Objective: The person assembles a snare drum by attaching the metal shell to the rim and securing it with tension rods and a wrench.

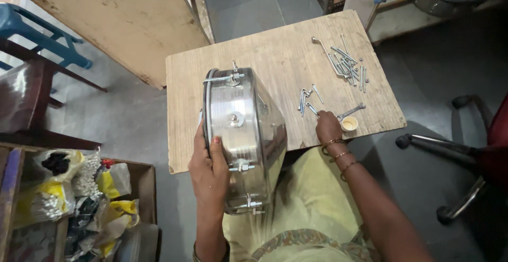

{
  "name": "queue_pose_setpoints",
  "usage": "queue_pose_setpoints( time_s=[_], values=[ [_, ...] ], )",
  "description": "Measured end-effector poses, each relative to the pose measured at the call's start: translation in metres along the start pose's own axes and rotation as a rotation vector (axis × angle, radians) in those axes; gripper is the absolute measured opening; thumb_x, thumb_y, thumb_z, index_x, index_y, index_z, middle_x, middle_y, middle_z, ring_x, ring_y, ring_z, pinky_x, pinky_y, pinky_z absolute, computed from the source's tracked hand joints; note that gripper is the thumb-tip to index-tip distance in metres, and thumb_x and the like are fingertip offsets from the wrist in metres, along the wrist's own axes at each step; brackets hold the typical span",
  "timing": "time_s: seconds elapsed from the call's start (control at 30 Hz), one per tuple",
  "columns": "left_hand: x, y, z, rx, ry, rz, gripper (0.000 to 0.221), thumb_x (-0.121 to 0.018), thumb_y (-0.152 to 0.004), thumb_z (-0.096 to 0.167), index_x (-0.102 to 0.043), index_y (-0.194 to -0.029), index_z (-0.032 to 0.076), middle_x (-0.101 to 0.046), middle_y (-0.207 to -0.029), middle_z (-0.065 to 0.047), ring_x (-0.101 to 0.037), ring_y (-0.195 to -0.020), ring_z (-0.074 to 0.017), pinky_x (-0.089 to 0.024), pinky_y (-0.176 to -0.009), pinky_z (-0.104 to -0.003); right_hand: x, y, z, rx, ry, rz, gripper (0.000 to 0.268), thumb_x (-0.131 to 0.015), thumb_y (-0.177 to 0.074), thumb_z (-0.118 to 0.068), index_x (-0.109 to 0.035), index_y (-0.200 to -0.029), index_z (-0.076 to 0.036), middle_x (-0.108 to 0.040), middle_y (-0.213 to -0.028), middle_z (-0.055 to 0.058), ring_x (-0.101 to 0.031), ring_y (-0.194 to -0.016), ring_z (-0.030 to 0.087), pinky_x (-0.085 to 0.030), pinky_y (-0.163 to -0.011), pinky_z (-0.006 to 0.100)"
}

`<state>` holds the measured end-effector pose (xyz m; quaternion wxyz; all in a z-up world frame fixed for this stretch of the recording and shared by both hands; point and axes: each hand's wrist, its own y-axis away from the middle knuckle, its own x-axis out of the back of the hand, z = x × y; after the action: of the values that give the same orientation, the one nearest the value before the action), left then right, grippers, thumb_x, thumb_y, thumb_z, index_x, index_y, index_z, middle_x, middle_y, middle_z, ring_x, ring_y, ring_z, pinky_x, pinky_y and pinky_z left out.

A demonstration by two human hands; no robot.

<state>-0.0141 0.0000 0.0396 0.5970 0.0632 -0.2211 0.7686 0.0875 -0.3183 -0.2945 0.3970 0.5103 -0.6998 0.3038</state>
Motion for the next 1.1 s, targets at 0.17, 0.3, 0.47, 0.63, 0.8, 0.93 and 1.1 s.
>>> queue_pose_setpoints(
  time_s=[0.17,0.3,0.47,0.63,0.8,0.93,1.1],
  values=[
    [-0.002,-0.004,0.002,0.106,-0.018,-0.009,0.046,-0.050,-0.104,0.014,-0.051,-0.148,0.004,-0.073,-0.094,-0.012,-0.062,-0.073,-0.0110,-0.052,-0.066,-0.027,-0.005,-0.016,-0.008,0.110,0.181,0.106,0.008,-0.059,-0.092,-0.009,-0.065,-0.097,-0.007,-0.064,-0.100,0.017,-0.064,-0.096,0.039,-0.055,-0.078,0.050],
    [-0.002,-0.005,0.005,0.113,-0.014,0.002,0.045,-0.050,-0.103,0.014,-0.052,-0.147,0.005,-0.073,-0.092,-0.011,-0.063,-0.072,-0.0097,-0.052,-0.065,-0.026,-0.010,-0.021,-0.009,0.179,0.298,0.124,0.010,-0.058,-0.088,-0.006,-0.064,-0.097,-0.008,-0.064,-0.099,0.016,-0.065,-0.095,0.036,-0.057,-0.077,0.046],
    [-0.002,-0.003,0.005,0.130,-0.027,0.008,0.046,-0.050,-0.103,0.014,-0.051,-0.148,0.005,-0.071,-0.086,-0.011,-0.060,-0.069,-0.0101,-0.051,-0.062,-0.027,-0.019,-0.026,-0.009,0.102,0.226,0.151,0.011,-0.058,-0.091,-0.006,-0.063,-0.101,-0.005,-0.064,-0.097,0.017,-0.065,-0.095,0.038,-0.057,-0.075,0.048],
    [-0.003,-0.003,0.005,0.224,-0.006,0.017,0.047,-0.051,-0.102,0.016,-0.052,-0.148,0.008,-0.070,-0.083,-0.012,-0.057,-0.064,-0.0128,-0.048,-0.058,-0.029,-0.030,-0.033,0.000,0.004,0.095,0.116,0.012,-0.058,-0.089,-0.006,-0.068,-0.095,-0.007,-0.065,-0.100,0.020,-0.065,-0.096,0.042,-0.056,-0.079,0.052],
    [0.000,-0.001,-0.002,-0.102,-0.098,0.057,0.045,-0.051,-0.107,0.015,-0.051,-0.149,0.002,-0.071,-0.108,-0.022,-0.069,-0.092,-0.0251,-0.054,-0.080,-0.035,-0.008,-0.049,-0.014,-0.072,-0.017,0.090,0.013,-0.067,-0.088,-0.018,-0.071,-0.092,-0.006,-0.067,-0.096,0.023,-0.066,-0.092,0.043,-0.054,-0.081,0.052],
    [0.003,-0.002,-0.003,-0.168,-0.112,0.094,0.043,-0.052,-0.104,0.015,-0.053,-0.145,0.001,-0.072,-0.117,-0.026,-0.072,-0.102,-0.0343,-0.055,-0.088,-0.041,0.050,-0.059,-0.050,0.081,-0.281,0.227,0.020,-0.074,-0.086,-0.023,-0.070,-0.094,-0.005,-0.072,-0.091,0.018,-0.069,-0.085,0.039,-0.055,-0.076,0.048],
    [0.008,0.000,0.004,-0.029,-0.021,0.066,0.044,-0.051,-0.102,0.015,-0.054,-0.144,0.005,-0.073,-0.108,-0.025,-0.074,-0.090,-0.0345,-0.057,-0.079,-0.041,0.195,-0.040,-0.176,0.274,-0.548,0.145,0.057,-0.074,-0.089,-0.013,-0.052,-0.142,-0.011,-0.071,-0.085,0.009,-0.068,-0.072,0.017,-0.056,-0.064,0.034]
  ],
)
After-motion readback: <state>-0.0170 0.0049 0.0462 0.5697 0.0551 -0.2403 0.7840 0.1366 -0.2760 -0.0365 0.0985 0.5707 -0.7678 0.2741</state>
